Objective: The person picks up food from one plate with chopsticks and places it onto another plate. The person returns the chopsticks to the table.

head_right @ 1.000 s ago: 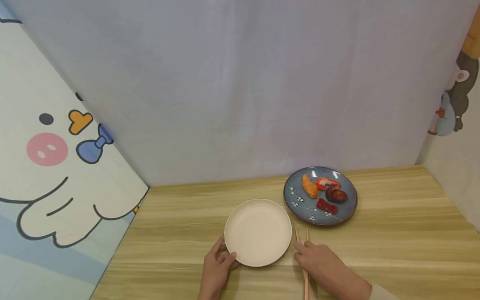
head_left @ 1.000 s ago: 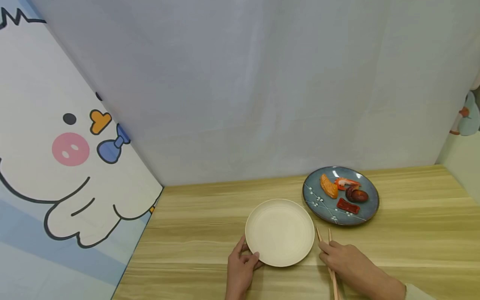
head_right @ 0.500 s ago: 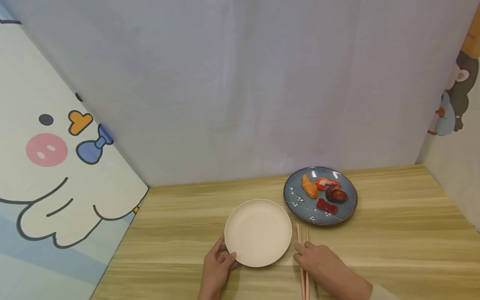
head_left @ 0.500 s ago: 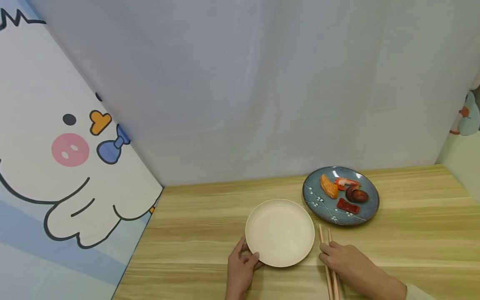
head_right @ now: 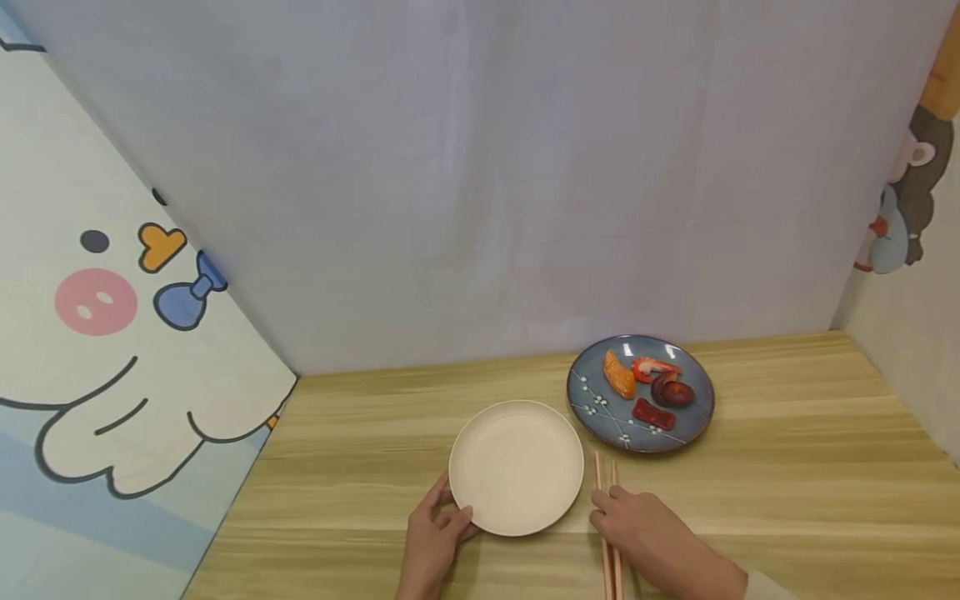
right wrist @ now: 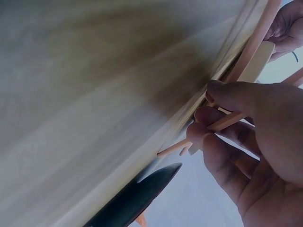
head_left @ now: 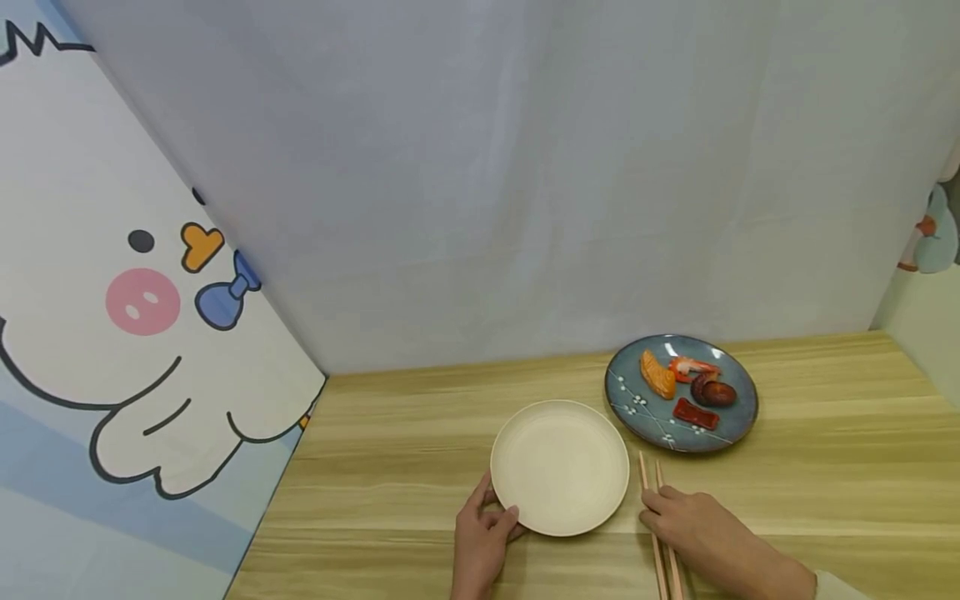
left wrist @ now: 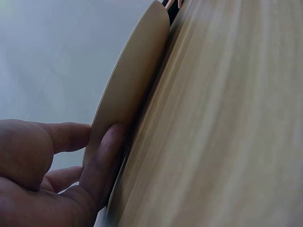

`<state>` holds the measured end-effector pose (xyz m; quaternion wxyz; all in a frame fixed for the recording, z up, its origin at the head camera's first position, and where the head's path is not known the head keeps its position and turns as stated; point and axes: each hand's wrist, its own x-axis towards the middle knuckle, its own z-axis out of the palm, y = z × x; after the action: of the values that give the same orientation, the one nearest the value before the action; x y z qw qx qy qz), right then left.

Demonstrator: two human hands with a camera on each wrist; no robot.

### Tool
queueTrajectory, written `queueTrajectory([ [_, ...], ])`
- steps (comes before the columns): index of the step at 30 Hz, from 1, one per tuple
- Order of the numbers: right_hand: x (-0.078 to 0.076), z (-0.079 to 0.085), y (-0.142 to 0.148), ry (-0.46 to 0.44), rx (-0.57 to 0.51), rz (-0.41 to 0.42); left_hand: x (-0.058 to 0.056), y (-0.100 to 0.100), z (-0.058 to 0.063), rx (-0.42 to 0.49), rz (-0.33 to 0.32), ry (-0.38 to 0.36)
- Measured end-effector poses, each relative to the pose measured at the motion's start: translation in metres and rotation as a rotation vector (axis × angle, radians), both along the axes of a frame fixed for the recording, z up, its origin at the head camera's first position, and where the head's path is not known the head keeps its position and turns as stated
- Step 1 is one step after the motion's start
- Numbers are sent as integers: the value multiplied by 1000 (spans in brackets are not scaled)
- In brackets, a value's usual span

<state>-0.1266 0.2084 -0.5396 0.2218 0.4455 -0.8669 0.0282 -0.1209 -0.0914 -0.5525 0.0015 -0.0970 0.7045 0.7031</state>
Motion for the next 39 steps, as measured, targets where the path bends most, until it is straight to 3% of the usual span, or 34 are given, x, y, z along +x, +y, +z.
queueTrajectory([
  [7,1,0,2,-36,-4,0,2,0,2,8,1,-6],
  [19,-1,-3,7,-2,-49,21,0,-1,-2,10,-5,0],
  [39,-3,-3,12,-17,-41,-6,1,0,2,-2,-2,-11],
])
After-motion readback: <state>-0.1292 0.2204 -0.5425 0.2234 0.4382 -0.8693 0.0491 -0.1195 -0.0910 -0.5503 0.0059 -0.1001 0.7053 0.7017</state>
